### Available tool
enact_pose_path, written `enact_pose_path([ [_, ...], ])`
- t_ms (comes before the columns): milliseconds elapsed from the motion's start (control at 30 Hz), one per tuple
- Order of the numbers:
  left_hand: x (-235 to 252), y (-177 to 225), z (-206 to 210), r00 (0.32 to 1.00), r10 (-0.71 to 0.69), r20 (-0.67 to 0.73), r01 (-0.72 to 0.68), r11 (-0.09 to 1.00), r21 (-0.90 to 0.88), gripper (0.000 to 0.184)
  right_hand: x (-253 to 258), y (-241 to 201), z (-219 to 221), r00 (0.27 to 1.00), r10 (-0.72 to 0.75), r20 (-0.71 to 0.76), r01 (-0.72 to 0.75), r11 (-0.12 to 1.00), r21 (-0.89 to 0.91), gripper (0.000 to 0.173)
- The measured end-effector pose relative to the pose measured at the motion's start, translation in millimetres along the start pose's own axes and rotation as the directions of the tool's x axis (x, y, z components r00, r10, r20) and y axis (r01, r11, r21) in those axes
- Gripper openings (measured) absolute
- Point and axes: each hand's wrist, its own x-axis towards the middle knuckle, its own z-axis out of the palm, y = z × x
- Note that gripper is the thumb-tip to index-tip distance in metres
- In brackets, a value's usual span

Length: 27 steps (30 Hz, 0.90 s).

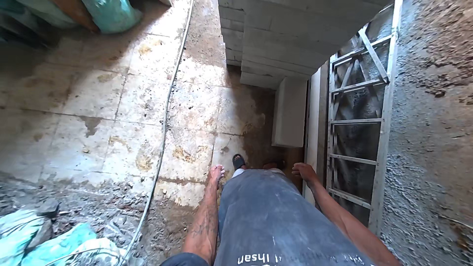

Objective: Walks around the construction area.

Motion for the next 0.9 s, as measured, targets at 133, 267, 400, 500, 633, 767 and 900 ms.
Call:
enact_pose_path([
  [133, -1, 1, -1, 1.0, 0.011, -0.002, -0.011, 1.0, -0.007, 0.034, 3, 1, 3, 1.0, -0.013, -0.002, 0.013, 1.0, -0.005, 0.036],
  [267, -1, 3, 0, 1.0, 0.006, -0.005, -0.006, 1.0, -0.004, 0.034, 2, 2, 6, 1.0, -0.016, -0.003, 0.016, 1.0, 0.001, 0.036],
  [400, 0, 4, 1, 1.0, 0.008, -0.005, -0.008, 1.0, -0.008, 0.034, 1, 7, 8, 1.0, -0.021, -0.002, 0.021, 1.0, 0.006, 0.036],
  [500, 0, 5, 2, 1.0, 0.019, 0.001, -0.019, 1.0, -0.006, 0.034, 3, 11, 10, 1.0, -0.016, -0.003, 0.016, 1.0, 0.008, 0.036],
  [633, 2, 6, 2, 0.999, 0.036, 0.009, -0.036, 0.999, 0.003, 0.034, 2, 14, 14, 1.0, -0.017, -0.004, 0.017, 1.0, 0.005, 0.035],
  [767, 1, 10, 2, 0.999, 0.041, 0.011, -0.041, 0.999, 0.022, 0.034, 3, 14, 15, 0.999, -0.035, -0.007, 0.035, 0.999, 0.011, 0.034],
  [900, 1, 20, 1, 0.999, 0.046, 0.003, -0.046, 0.998, 0.05, 0.033, 1, 10, 13, 0.999, -0.036, 0.01, 0.036, 0.999, 0.001, 0.035],
])
